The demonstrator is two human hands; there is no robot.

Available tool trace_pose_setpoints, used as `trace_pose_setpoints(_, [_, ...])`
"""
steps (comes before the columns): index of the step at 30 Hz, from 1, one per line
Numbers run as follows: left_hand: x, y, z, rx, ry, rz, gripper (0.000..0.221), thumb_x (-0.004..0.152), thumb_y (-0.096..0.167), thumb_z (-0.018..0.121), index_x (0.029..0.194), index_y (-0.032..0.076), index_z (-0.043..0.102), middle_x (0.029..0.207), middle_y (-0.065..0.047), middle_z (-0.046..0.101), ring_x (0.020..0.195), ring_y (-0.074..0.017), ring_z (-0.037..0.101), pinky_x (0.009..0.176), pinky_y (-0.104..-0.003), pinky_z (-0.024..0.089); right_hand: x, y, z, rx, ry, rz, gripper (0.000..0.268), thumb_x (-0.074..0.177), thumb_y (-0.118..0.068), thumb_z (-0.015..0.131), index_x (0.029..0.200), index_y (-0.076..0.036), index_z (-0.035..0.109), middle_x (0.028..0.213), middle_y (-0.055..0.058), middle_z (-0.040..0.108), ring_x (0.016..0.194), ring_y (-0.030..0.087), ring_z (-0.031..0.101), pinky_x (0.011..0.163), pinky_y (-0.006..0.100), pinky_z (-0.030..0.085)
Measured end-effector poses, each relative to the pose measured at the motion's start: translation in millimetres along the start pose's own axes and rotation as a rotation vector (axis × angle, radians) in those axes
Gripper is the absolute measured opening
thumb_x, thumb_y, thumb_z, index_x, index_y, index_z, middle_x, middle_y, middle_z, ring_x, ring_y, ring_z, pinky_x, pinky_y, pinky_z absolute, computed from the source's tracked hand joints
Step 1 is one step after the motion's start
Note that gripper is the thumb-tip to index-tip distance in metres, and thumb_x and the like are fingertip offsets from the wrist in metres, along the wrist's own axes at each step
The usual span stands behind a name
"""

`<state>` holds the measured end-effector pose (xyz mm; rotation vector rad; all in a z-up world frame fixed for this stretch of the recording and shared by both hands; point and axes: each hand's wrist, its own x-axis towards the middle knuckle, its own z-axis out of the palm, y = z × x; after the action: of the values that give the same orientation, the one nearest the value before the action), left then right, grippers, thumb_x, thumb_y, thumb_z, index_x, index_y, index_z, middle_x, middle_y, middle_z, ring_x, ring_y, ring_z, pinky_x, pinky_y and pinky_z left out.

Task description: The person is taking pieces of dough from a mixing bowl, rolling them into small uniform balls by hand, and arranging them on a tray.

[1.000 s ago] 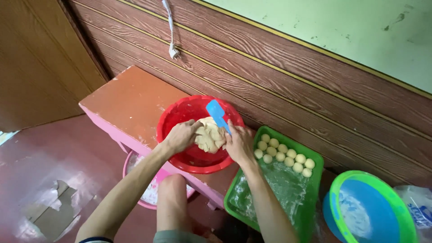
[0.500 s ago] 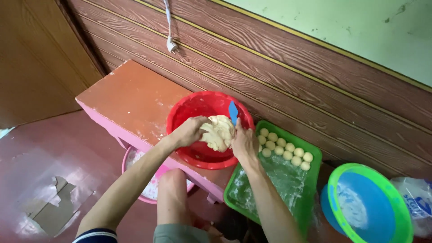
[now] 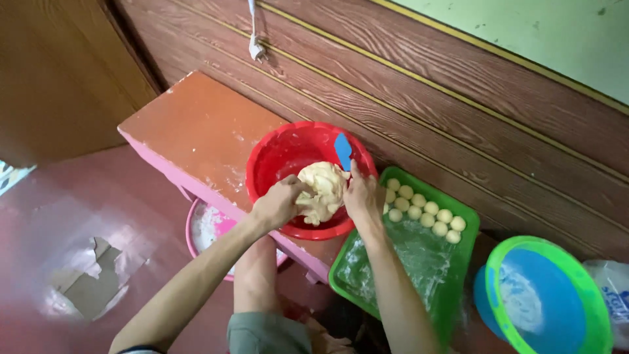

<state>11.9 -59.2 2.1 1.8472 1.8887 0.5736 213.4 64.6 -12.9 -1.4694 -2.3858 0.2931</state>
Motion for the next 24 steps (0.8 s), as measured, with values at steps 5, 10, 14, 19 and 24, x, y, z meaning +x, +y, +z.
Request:
trace_pose_setpoints(5, [5.6, -12.5, 8.8, 0.145, 0.095, 0.012, 0.028, 0.091, 0.039, 0.072, 0.115, 0.026, 0.067, 0.108, -0.003, 0.063, 0.118, -0.0315, 0.061, 0.093, -0.041, 0.058, -11.9, -13.1, -31.1, 0.065, 0.027, -0.013, 0.05, 0.1, -0.02, 0.048, 0.15, -0.016, 0.052, 0.106, 0.026, 0.074, 0.109, 0.04, 0.067, 0.094, 0.055, 0.05])
trace_pose_setpoints(10, [4.2, -10.0, 14.4, 0.159, 0.157, 0.059, 0.045, 0.095, 0.028, 0.068, 0.133, 0.005, 0.057, 0.113, -0.017, 0.064, 0.118, -0.0401, 0.061, 0.099, -0.047, 0.055, -20.1, 13.6, 2.3, 0.039, 0.267, -0.109, 0.051, 0.098, -0.021, 0.057, 0.149, -0.022, 0.055, 0.106, 0.013, 0.075, 0.109, 0.032, 0.064, 0.099, 0.056, 0.041])
trace_pose_setpoints(14, [8.2, -22.9, 26.5, 0.069, 0.186, 0.001, 0.044, 0.098, 0.033, 0.066, 0.129, 0.003, 0.058, 0.107, -0.015, 0.063, 0.114, -0.0382, 0.061, 0.094, -0.045, 0.057, -55.2, 0.1, -18.8, 0.03, 0.366, -0.157, 0.048, 0.099, -0.025, 0.056, 0.147, -0.027, 0.057, 0.104, 0.004, 0.073, 0.098, 0.03, 0.061, 0.089, 0.052, 0.045])
trace_pose_setpoints(19, [2.3, -8.5, 19.3, 0.029, 0.186, -0.042, 0.032, 0.101, 0.033, 0.061, 0.122, 0.009, 0.061, 0.104, -0.011, 0.063, 0.113, -0.0332, 0.062, 0.091, -0.043, 0.059, -112.0, -13.1, -38.5, 0.135, 0.158, -0.051, 0.043, 0.106, -0.031, 0.046, 0.146, -0.021, 0.059, 0.092, 0.012, 0.076, 0.088, 0.035, 0.066, 0.088, 0.052, 0.045])
trace_pose_setpoints(24, [-5.3, 11.7, 10.7, -0.03, 0.219, -0.152, 0.031, 0.101, 0.031, 0.061, 0.119, 0.005, 0.061, 0.112, -0.014, 0.057, 0.11, -0.0396, 0.064, 0.094, -0.051, 0.06, -131.2, -22.7, -22.6, 0.125, 0.096, -0.049, 0.041, 0.103, -0.035, 0.051, 0.142, -0.026, 0.063, 0.094, 0.006, 0.079, 0.091, 0.025, 0.071, 0.091, 0.045, 0.043])
